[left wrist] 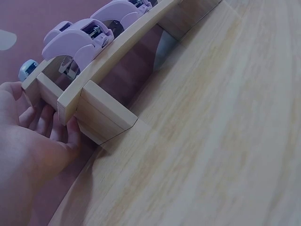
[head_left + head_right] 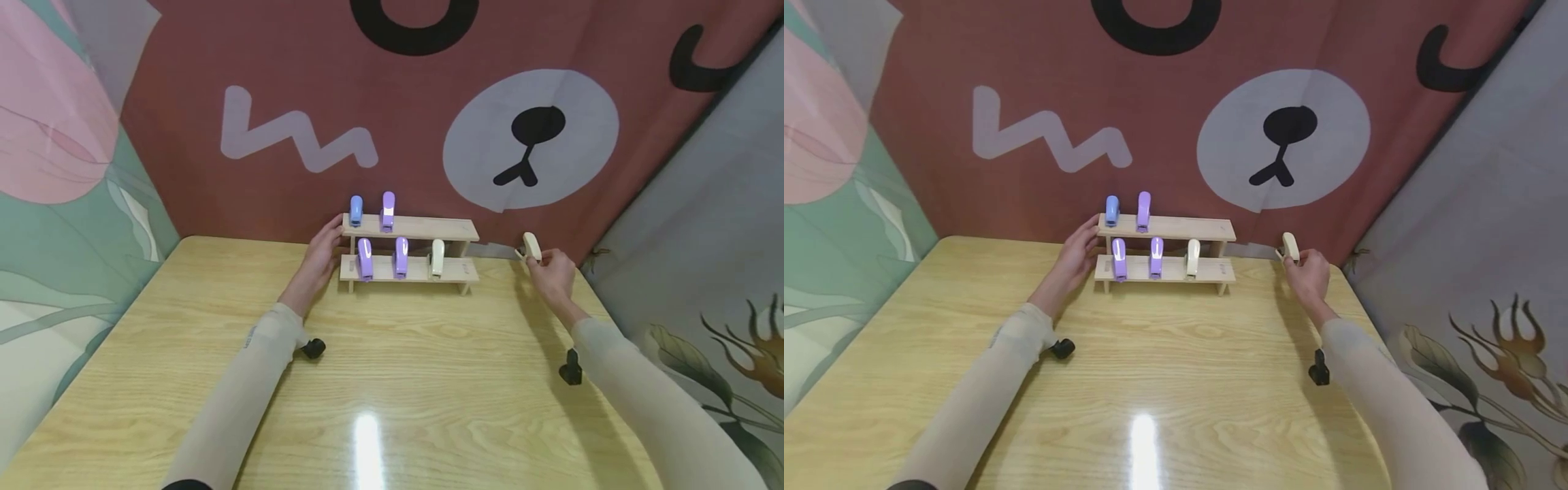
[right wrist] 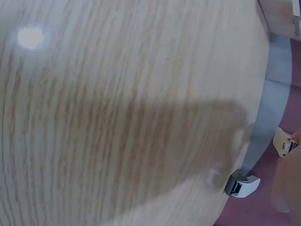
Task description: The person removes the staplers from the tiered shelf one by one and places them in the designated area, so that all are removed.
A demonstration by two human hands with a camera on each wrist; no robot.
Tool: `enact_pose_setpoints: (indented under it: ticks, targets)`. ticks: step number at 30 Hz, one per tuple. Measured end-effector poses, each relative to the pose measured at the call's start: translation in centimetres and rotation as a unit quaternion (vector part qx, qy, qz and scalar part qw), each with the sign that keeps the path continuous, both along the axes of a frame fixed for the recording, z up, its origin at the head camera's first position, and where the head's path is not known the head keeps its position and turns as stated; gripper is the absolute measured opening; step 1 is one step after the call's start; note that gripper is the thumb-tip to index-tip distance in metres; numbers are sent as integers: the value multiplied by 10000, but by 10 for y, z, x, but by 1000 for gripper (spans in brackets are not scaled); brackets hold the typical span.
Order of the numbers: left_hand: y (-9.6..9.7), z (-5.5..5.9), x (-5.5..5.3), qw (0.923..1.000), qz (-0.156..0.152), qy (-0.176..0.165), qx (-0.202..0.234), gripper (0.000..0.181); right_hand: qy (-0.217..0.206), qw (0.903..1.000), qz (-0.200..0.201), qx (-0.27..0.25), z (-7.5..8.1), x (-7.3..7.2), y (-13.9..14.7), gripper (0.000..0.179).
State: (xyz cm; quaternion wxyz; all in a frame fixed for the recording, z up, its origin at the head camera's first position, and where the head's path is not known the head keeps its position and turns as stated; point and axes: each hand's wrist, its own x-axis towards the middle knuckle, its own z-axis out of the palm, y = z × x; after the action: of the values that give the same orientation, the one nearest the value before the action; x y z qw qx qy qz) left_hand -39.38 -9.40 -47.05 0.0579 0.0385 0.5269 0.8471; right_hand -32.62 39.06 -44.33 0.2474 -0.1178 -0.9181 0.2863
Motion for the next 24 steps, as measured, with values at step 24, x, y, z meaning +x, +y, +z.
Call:
enact_pose_setpoints:
  ticks: [24]
  targets:
    - [1, -1, -1, 10000, 30, 26, 89, 49, -206, 9992, -197, 269, -20, -6, 6, 26]
